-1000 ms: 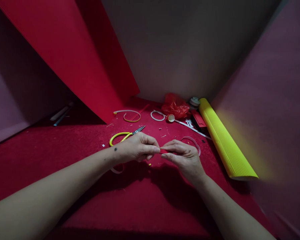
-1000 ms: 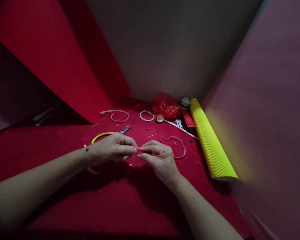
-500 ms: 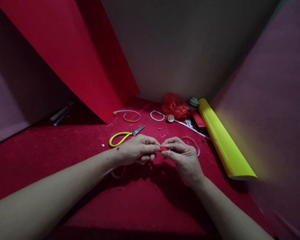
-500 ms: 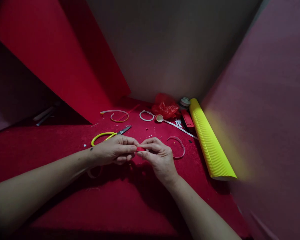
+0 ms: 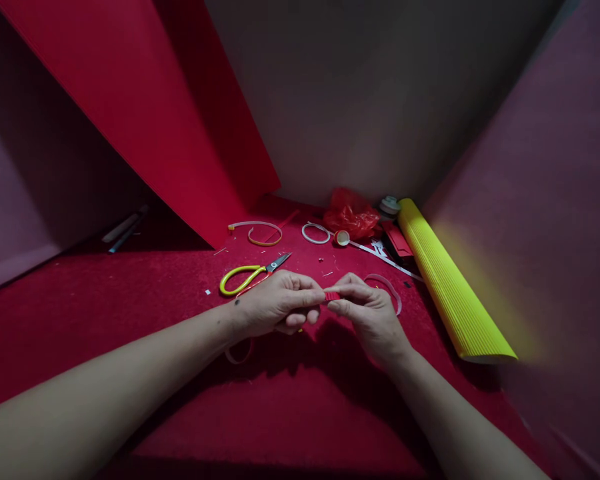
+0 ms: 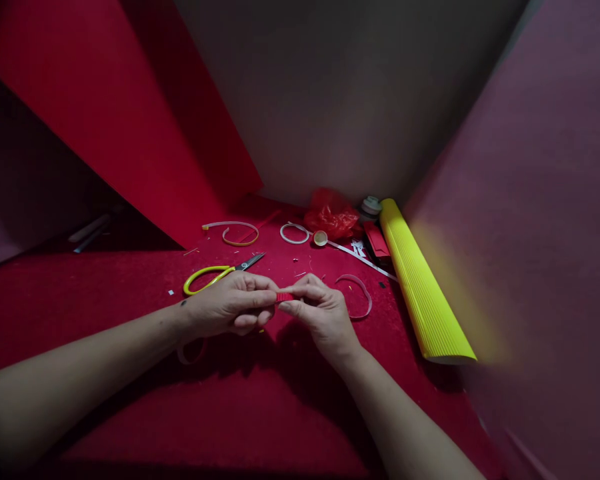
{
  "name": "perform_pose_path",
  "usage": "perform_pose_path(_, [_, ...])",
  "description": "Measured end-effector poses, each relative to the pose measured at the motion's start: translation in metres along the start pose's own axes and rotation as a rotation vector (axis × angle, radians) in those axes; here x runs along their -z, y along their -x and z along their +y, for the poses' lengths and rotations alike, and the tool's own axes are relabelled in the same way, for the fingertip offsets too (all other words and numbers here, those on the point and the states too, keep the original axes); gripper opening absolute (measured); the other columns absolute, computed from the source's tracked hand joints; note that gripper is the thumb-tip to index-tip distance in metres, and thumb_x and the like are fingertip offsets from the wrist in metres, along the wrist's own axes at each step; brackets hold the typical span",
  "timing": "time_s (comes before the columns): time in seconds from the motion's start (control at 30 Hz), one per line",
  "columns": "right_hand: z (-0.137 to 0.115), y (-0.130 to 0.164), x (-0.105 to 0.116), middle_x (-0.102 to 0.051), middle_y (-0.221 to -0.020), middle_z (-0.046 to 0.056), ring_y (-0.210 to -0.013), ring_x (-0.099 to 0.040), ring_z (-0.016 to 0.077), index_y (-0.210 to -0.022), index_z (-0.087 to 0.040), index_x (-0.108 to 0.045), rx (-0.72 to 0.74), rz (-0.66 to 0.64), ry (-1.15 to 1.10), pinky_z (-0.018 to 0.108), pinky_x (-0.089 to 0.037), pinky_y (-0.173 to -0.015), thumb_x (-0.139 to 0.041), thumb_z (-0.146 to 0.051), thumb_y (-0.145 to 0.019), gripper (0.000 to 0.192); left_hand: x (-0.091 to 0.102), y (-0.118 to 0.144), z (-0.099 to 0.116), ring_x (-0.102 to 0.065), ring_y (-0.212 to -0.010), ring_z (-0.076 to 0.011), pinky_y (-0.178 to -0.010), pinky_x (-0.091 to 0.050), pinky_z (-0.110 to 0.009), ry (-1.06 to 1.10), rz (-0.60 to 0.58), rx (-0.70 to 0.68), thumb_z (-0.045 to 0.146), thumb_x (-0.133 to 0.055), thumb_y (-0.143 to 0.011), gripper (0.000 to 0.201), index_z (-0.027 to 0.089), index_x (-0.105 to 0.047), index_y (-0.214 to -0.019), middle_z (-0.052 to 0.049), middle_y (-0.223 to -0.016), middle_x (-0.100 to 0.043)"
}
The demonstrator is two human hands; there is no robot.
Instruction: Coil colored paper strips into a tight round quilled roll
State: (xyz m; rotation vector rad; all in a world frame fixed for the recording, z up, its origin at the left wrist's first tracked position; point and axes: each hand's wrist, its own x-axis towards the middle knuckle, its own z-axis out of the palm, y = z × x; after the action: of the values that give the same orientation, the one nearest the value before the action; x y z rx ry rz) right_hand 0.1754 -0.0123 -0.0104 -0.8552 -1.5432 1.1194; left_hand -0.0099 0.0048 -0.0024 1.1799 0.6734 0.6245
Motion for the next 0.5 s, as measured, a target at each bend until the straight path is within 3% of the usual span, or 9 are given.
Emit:
perform_pose_path(0.13, [-0.0062, 0.0, 0.0036, -0.058, -0.081, 0.005, -0.076, -0.055, 0.0156, -0.088, -0.019, -0.071, 0.311, -0.073, 0.583, 0.029, -0.046, -0.067, -0.064, -0.019, -0.079, 0.011, -0.0025, -0.0004, 0.0013, -0.034, -0.034, -0.0016, -0.034, -0.022, -0.016, -0.167, 0.055, 0.039, 0.038, -0.059, -0.08, 0.026, 0.013, -0.056, -0.076, 0.001, -0.059, -0.06])
perform_pose_path(0.23, [-0.0015, 0.0026, -0.0002, -0.063, -0.079, 0.008, -0.074, -0.057, 0.0176, -0.083, -0.014, -0.069, 0.473, -0.105, 0.869, 0.03, -0.048, -0.066, -0.059, -0.017, -0.084, 0.01, -0.0053, -0.0026, -0.0031, -0.037, -0.035, -0.0026, -0.034, -0.023, -0.016, -0.341, 0.11, 0.042, 0.034, -0.055, -0.082, 0.022, 0.014, -0.055, -0.073, 0.002, -0.055, -0.058])
perform_pose_path(0.33, [0.0034, 0.0054, -0.004, -0.065, -0.074, 0.008, -0.068, -0.059, 0.0168, -0.082, -0.014, -0.068, 0.516, -0.107, 0.949, 0.028, -0.049, -0.062, -0.055, -0.017, -0.087, 0.014, -0.0071, -0.0033, -0.0046, -0.035, -0.034, -0.0027, -0.033, -0.023, -0.015, -0.365, 0.116, 0.045, 0.03, -0.052, -0.082, 0.019, 0.014, -0.054, -0.072, 0.002, -0.053, -0.057])
perform_pose_path(0.5, [-0.0027, 0.0072, -0.004, -0.067, -0.075, 0.008, -0.068, -0.062, 0.0163, -0.085, -0.014, -0.069, 0.541, -0.034, 0.798, 0.027, -0.051, -0.063, -0.06, -0.012, -0.083, 0.01, -0.0056, 0.0006, 0.0047, -0.035, -0.034, -0.0018, -0.033, -0.025, -0.014, -0.195, 0.072, 0.078, 0.027, -0.058, -0.079, 0.014, 0.013, -0.056, -0.077, 0.002, -0.056, -0.059])
